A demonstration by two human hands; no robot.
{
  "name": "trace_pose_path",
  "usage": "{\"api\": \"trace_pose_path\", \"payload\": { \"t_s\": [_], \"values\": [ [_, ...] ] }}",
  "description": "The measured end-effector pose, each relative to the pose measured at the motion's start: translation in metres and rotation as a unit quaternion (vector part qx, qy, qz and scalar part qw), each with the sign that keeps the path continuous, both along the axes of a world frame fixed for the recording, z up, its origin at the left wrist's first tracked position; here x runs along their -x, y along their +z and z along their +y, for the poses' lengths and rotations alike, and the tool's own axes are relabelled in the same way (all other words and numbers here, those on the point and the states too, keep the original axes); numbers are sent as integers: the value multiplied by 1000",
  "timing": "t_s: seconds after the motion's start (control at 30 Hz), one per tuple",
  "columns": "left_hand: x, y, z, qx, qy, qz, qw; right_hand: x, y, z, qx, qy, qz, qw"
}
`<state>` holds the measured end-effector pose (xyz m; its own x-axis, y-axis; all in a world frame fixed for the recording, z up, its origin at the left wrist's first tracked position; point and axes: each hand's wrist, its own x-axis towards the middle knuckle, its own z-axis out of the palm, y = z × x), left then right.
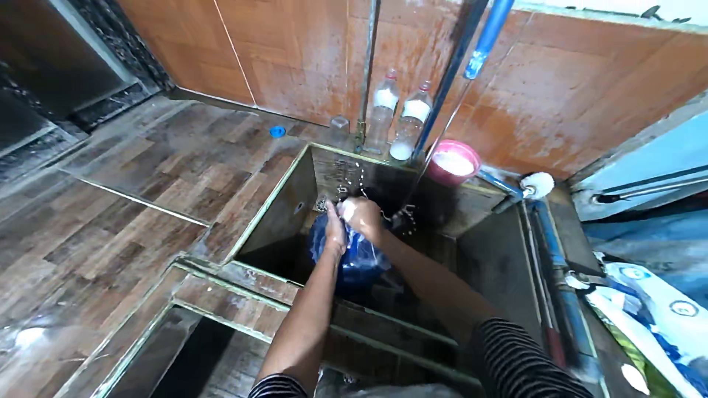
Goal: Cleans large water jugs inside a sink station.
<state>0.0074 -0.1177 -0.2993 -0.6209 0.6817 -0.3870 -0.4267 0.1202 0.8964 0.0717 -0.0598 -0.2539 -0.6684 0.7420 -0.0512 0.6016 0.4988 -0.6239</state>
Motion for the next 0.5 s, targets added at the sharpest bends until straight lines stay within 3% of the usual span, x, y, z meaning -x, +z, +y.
{"api": "trace_pose_path", "payload": {
  "t_s": [0.07,0.13,0.23,0.3,0.33,0.5],
  "values": [
    [-9,5,5,39,2,95,995,0,-11,5,70,-153,133,977],
    [-11,6,13,64,0,185,981,-13,-45,-5,53,-216,220,950],
    [-9,10,15,87,-44,308,946,-59,-101,-50,-47,-146,188,970],
    [-10,7,14,80,-69,367,924,-70,-134,-59,-156,-82,198,964],
    [-7,4,15,70,-73,387,916,-64,-137,-51,-164,-73,197,964],
    [5,-1,21,29,-137,391,910,-2,-109,69,11,-34,46,998]
  ]
}}
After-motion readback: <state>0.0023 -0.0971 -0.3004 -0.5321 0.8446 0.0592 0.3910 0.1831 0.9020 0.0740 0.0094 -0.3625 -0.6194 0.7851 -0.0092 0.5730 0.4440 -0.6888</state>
